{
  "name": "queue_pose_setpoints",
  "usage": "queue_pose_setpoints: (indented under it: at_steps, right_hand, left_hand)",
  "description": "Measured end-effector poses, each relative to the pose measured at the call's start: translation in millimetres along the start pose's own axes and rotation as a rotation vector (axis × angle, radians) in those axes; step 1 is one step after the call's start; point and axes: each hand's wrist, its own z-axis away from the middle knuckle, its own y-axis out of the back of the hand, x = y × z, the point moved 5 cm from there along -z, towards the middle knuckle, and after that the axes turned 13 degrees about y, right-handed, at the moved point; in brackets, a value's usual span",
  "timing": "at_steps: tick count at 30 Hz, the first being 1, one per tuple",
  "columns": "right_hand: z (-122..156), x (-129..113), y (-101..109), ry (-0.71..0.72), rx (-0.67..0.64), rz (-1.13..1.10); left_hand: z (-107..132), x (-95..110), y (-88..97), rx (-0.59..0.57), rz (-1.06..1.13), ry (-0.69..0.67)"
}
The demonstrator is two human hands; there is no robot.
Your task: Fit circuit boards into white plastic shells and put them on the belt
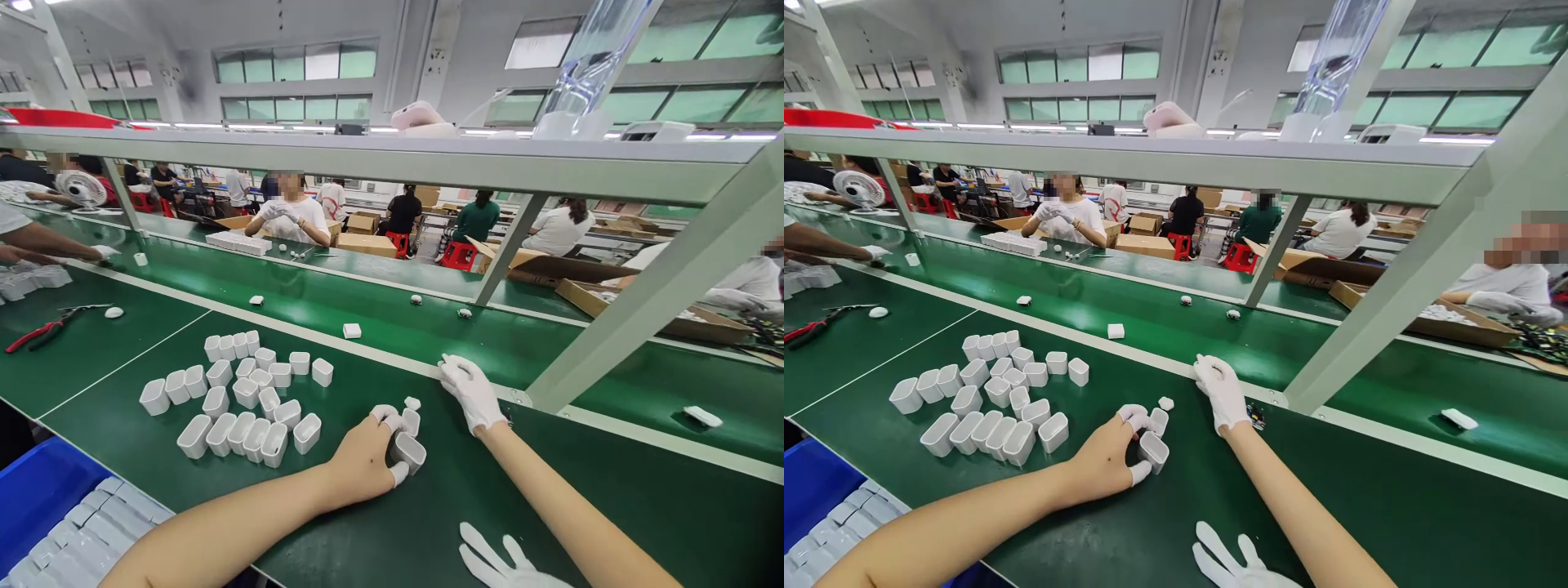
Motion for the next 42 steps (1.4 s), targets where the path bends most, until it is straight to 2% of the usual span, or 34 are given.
queue_pose_setpoints:
  at_steps: [5, 8, 12, 15, 19, 22, 25, 26, 28, 30, 36, 39, 42]
  right_hand:
    - [67.4, -8.1, 5.4, -0.004, -0.152, 0.129]
    - [85.1, -16.4, 9.8, 0.033, -0.193, 0.278]
    - [76.2, -14.5, 37.4, -0.005, -0.12, 0.446]
    - [62.1, 4.9, 65.3, -0.083, -0.043, 0.534]
    - [53.7, 36.4, 83.7, -0.184, -0.076, 0.477]
    - [58.6, 35.2, 88.8, -0.221, -0.058, 0.351]
    - [70.6, 5.5, 84.0, -0.216, -0.086, 0.139]
    - [75.9, -8.2, 79.3, -0.213, -0.117, 0.027]
    - [90.6, -34.2, 63.0, -0.321, -0.189, -0.442]
    - [104.6, -58.7, 49.8, -0.38, -0.229, -0.687]
    - [136.5, -108.4, 16.8, -0.49, -0.382, -1.075]
    - [141.7, -125.6, 7.8, -0.477, -0.468, -1.18]
    - [143.7, -133.5, 2.7, -0.472, -0.547, -1.215]
  left_hand:
    - [2.9, 4.4, 0.3, 0.021, -0.032, -0.033]
    - [6.8, 12.7, 0.6, 0.029, -0.075, -0.118]
    - [11.1, 21.4, 2.9, 0.075, -0.09, -0.224]
    - [12.0, 21.2, 1.7, 0.078, -0.053, -0.243]
    - [14.2, 20.2, -2.4, 0.053, -0.01, -0.26]
    - [17.2, 21.4, -4.5, 0.041, 0.007, -0.278]
    - [20.2, 23.5, -6.4, 0.016, 0.027, -0.285]
    - [21.2, 24.2, -6.6, 0.012, 0.033, -0.284]
    - [23.1, 25.7, -5.4, 0.03, 0.053, -0.283]
    - [24.9, 27.1, -2.3, 0.076, 0.083, -0.303]
    - [27.3, 27.8, 7.3, 0.218, 0.184, -0.428]
    - [29.0, 30.9, 8.8, 0.231, 0.217, -0.499]
    - [30.1, 33.4, 9.9, 0.234, 0.256, -0.515]
